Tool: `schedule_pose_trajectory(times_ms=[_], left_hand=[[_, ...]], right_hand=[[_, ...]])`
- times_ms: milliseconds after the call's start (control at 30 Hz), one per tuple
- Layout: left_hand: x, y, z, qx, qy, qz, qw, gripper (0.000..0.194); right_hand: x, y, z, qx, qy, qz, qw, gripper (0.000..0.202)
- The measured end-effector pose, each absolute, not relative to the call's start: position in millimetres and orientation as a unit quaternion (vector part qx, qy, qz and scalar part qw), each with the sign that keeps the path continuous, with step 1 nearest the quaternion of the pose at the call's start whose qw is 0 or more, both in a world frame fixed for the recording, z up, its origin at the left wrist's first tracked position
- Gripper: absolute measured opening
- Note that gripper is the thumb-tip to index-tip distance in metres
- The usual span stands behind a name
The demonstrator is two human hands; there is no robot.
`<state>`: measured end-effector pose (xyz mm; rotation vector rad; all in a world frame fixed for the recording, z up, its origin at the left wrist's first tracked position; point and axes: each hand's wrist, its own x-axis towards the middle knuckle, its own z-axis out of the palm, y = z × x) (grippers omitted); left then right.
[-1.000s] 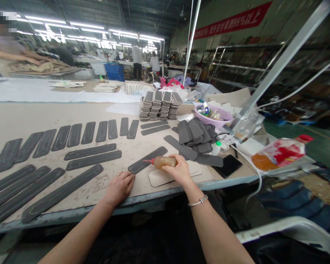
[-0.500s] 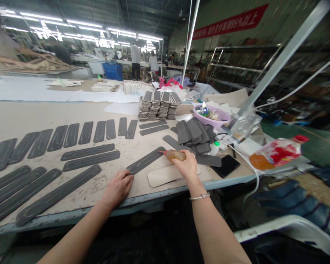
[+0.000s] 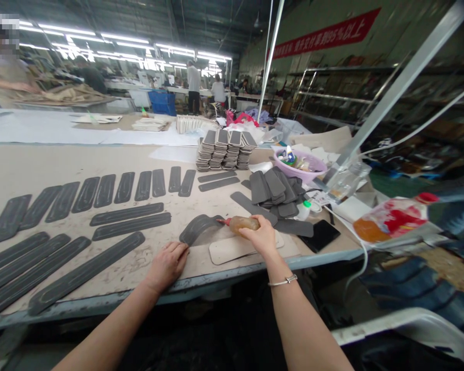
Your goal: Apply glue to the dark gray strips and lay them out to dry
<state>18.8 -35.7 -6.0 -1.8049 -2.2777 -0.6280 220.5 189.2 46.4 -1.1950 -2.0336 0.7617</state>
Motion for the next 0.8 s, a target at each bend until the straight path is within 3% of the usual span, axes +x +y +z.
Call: schedule_pose_trajectory(times_ms=[267, 600, 800], left_hand=[[15.9, -34.1, -8.9, -0.602, -0.768, -0.206, 0.074, 0.029], [2.6, -23.7, 3.1, -0.605, -0.781, -0.152, -0.014, 0.030], [0.4, -14.7, 9.4, -0.617, -0.780, -0.103, -0.038, 0.028]], right_hand=[[236.9, 212.7, 48.2, -0.522, -0.706, 0.238, 0.415, 0.048], [235.9, 201.1, 52.3, -0.459, -0.769, 0.348, 0.277, 0.042], [241.4, 211.8, 51.2, -0.507, -0.752, 0.258, 0.333, 0.043]])
